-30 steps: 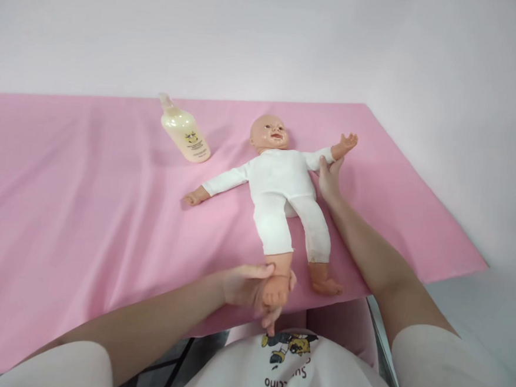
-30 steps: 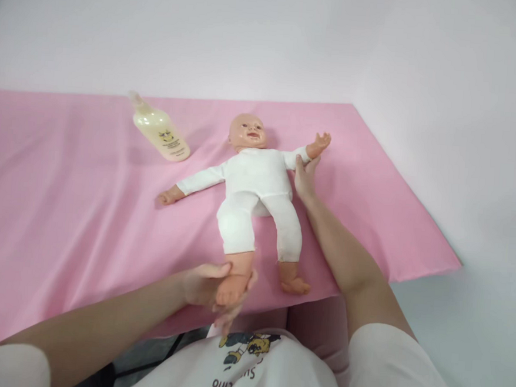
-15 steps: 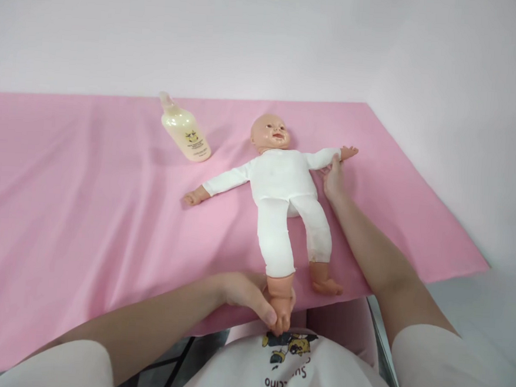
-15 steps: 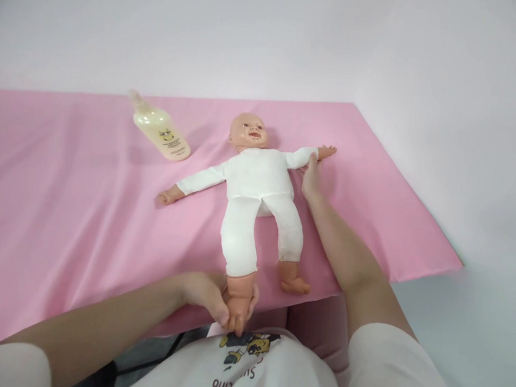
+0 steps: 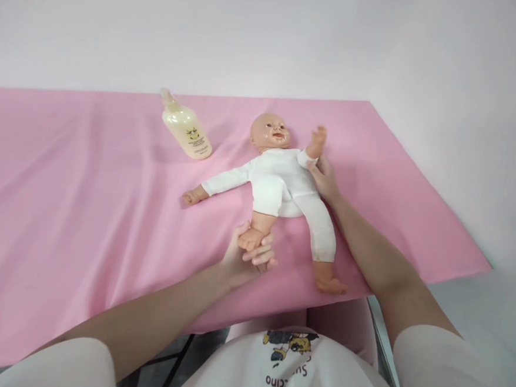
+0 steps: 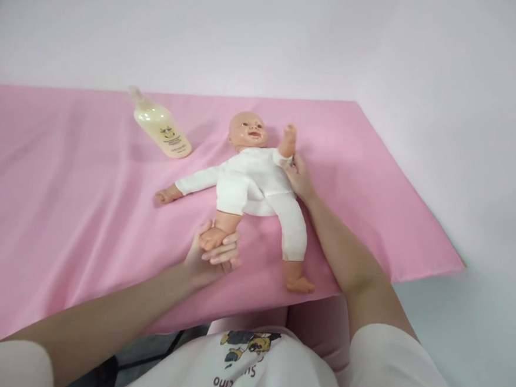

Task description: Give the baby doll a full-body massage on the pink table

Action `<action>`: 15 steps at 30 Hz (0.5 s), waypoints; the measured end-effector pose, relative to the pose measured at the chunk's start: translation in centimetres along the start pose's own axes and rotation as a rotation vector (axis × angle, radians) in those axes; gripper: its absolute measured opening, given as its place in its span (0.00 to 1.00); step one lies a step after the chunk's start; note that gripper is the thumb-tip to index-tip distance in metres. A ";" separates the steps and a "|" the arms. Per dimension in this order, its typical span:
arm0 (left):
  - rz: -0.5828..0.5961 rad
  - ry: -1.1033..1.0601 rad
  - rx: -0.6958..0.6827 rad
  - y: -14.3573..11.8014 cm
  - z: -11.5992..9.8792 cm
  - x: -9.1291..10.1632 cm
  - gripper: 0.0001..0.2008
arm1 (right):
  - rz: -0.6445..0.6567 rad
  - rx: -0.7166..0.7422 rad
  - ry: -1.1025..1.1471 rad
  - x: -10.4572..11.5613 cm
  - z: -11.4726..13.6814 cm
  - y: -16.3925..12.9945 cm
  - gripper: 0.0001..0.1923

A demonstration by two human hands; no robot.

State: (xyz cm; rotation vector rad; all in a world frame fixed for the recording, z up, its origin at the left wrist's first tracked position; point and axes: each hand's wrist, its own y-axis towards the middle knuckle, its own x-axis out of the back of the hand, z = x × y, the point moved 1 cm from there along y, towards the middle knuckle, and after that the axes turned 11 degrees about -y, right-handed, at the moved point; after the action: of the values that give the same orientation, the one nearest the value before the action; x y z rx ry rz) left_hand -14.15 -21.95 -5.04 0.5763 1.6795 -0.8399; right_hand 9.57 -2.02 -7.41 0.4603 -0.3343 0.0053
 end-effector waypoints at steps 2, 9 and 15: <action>-0.034 -0.065 -0.045 0.4 -0.5 -0.3 0.21 | 0.058 0.083 -0.105 -0.2 0.7 -0.4 0.37; -0.088 -0.067 -0.053 0.7 -0.4 -0.5 0.22 | 0.252 0.318 -0.339 -0.1 2.3 -0.5 0.27; -0.085 -0.048 -0.020 0.4 -0.1 -1.1 0.22 | 0.109 0.162 -0.209 -0.8 0.4 -0.6 0.38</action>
State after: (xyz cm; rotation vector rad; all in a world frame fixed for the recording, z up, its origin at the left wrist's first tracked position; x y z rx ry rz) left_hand -13.63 -21.59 -4.11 0.4704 1.6762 -0.8899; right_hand 8.76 -2.64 -7.57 0.6040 -0.5674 0.0914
